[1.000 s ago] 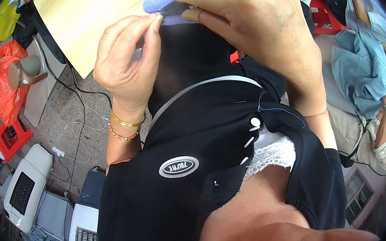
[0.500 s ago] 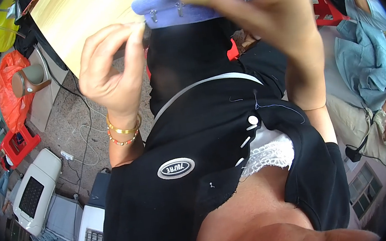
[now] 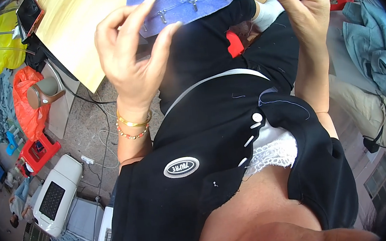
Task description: Trimming loose threads from various shirts using small scissors.
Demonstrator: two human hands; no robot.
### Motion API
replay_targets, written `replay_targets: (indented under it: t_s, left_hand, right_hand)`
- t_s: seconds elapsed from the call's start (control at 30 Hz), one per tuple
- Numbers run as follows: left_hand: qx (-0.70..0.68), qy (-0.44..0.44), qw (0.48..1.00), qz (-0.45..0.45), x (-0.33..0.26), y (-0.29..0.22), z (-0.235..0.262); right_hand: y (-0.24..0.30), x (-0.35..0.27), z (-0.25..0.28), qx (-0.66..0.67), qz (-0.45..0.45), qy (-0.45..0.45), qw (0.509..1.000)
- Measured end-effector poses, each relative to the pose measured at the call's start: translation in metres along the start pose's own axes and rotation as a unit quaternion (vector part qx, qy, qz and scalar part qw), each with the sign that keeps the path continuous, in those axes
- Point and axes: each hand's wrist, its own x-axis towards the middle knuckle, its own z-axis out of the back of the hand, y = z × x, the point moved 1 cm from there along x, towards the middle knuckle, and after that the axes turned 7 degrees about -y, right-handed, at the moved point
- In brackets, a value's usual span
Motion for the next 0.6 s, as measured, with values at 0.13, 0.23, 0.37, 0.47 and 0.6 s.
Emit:
replay_targets:
  t_s: [0.13,0.23,0.37,0.47,0.6]
  left_hand:
    - [0.003,-0.043,0.999,-0.019,-0.004,0.008,-0.014]
    - [0.037,-0.054,0.998,-0.011,-0.006,0.005,-0.016]
    - [0.051,-0.071,0.996,-0.01,-0.009,0.005,-0.02]
    - [0.052,-0.092,0.994,-0.034,-0.012,0.006,-0.029]
    - [0.061,-0.089,0.993,-0.042,-0.013,0.008,-0.031]
  right_hand:
    - [0.011,-0.004,-0.012,0.026,-0.017,0.013,0.999]
    - [0.01,-0.004,-0.016,0.016,0.052,0.051,0.997]
    - [0.007,-0.007,-0.021,0.014,0.055,0.06,0.997]
    - [0.007,-0.006,-0.019,0.007,0.069,0.049,0.996]
    - [0.009,-0.003,-0.016,0.005,0.077,0.048,0.996]
